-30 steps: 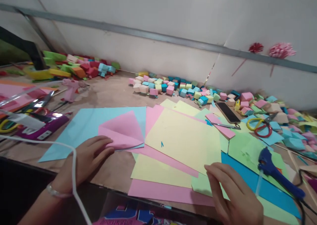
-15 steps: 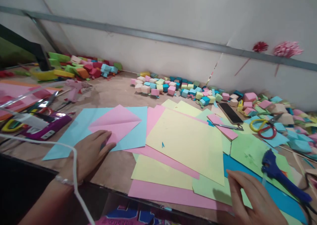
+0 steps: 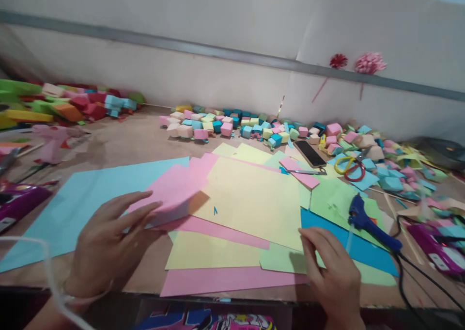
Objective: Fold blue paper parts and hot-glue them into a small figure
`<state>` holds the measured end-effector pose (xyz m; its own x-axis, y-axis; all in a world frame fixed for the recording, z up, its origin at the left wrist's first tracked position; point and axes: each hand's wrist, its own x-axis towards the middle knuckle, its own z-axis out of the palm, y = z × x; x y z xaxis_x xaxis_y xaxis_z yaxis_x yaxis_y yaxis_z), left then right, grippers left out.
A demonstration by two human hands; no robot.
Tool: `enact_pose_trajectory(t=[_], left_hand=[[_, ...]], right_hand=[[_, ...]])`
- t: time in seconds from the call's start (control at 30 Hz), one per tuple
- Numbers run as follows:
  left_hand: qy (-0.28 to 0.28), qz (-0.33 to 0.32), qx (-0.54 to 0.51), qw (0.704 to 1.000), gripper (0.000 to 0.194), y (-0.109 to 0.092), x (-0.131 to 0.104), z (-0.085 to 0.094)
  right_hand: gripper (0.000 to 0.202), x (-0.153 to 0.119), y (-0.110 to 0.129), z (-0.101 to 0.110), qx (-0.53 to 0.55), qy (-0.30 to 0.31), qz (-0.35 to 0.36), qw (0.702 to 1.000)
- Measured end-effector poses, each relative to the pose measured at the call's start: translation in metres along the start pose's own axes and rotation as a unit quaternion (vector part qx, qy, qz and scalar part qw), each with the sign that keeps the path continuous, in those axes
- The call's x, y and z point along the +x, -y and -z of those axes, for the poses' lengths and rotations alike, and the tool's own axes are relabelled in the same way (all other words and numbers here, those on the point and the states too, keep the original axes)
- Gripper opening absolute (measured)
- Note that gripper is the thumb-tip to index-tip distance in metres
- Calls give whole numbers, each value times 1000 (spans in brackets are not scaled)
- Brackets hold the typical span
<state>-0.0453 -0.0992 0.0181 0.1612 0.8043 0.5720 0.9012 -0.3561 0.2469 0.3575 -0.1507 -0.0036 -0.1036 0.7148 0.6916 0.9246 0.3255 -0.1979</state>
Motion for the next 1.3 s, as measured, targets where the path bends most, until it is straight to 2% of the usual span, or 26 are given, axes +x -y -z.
enact_pose_trajectory(t=[0.1,0.17,0.3,0.37,0.43,0.57,0.73,0.97,1.13,1.3], left_hand=[[88,-109,-27,990,25,-16,12,-10],[136,-137,-50,980,26,-18,22,-19],[212,-169,-126,954,33,-3,49,-33],[253,-201,-140,936,25,4,66,-37],[280,-202,-143,928,24,7,82,-41],[293,-197,-131,926,25,4,98,-53],[287,-189,-113,932,17,-4,91,-65],[290,-223,-98,926,12,-5,81,-62],[302,-236,-118,916,19,-1,79,-63],[288,-252,-135,914,21,3,75,-67]], right_hand=[[13,1,4,-4,18,13,-16,1000],[15,-1,7,-7,38,32,-27,998],[19,-3,12,-11,88,100,-24,991],[22,-3,12,-13,92,128,-13,987],[27,-4,11,-17,75,142,4,987],[34,-11,4,-27,33,173,38,984],[33,-20,1,-34,13,176,42,983],[32,-18,3,-32,10,194,41,980],[31,-15,6,-29,8,213,34,976],[32,-10,8,-26,5,225,15,974]])
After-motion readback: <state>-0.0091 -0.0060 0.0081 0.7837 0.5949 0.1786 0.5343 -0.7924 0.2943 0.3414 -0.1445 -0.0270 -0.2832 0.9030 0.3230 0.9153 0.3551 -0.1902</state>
